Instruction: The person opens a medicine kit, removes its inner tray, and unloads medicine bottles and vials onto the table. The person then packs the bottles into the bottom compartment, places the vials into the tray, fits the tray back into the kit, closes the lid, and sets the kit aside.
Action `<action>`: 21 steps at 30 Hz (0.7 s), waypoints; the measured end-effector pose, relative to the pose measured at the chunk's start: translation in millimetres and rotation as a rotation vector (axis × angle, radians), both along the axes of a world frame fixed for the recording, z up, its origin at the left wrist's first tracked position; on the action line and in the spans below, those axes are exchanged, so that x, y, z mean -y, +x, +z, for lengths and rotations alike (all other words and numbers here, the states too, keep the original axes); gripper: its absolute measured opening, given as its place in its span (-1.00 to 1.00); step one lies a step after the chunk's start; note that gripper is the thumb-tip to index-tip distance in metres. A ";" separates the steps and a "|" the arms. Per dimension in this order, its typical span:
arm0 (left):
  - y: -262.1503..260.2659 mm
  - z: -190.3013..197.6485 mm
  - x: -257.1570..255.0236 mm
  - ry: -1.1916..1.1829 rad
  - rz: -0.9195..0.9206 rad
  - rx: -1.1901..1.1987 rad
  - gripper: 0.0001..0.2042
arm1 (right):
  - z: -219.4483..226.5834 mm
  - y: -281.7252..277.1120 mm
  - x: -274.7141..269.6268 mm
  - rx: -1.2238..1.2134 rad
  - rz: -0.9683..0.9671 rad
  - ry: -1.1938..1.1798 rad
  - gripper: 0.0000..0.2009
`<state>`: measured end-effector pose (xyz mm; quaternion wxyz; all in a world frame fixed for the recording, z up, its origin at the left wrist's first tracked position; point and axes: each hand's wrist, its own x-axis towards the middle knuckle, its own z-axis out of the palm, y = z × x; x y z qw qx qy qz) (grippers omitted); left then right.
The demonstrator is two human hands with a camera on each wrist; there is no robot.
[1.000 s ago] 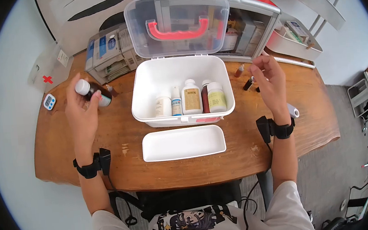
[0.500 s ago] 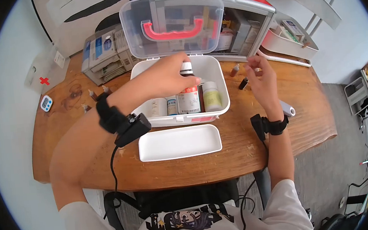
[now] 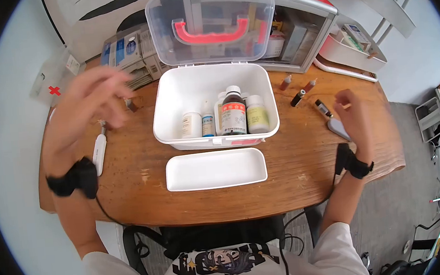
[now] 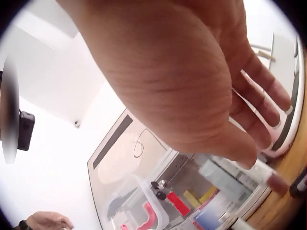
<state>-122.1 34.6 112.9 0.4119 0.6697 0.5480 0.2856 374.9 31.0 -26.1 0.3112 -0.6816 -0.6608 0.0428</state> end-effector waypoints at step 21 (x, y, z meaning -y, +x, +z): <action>-151.6 -162.6 63.1 0.086 0.457 -0.702 -0.74 | -15.9 40.9 26.8 0.065 0.175 -0.375 -0.56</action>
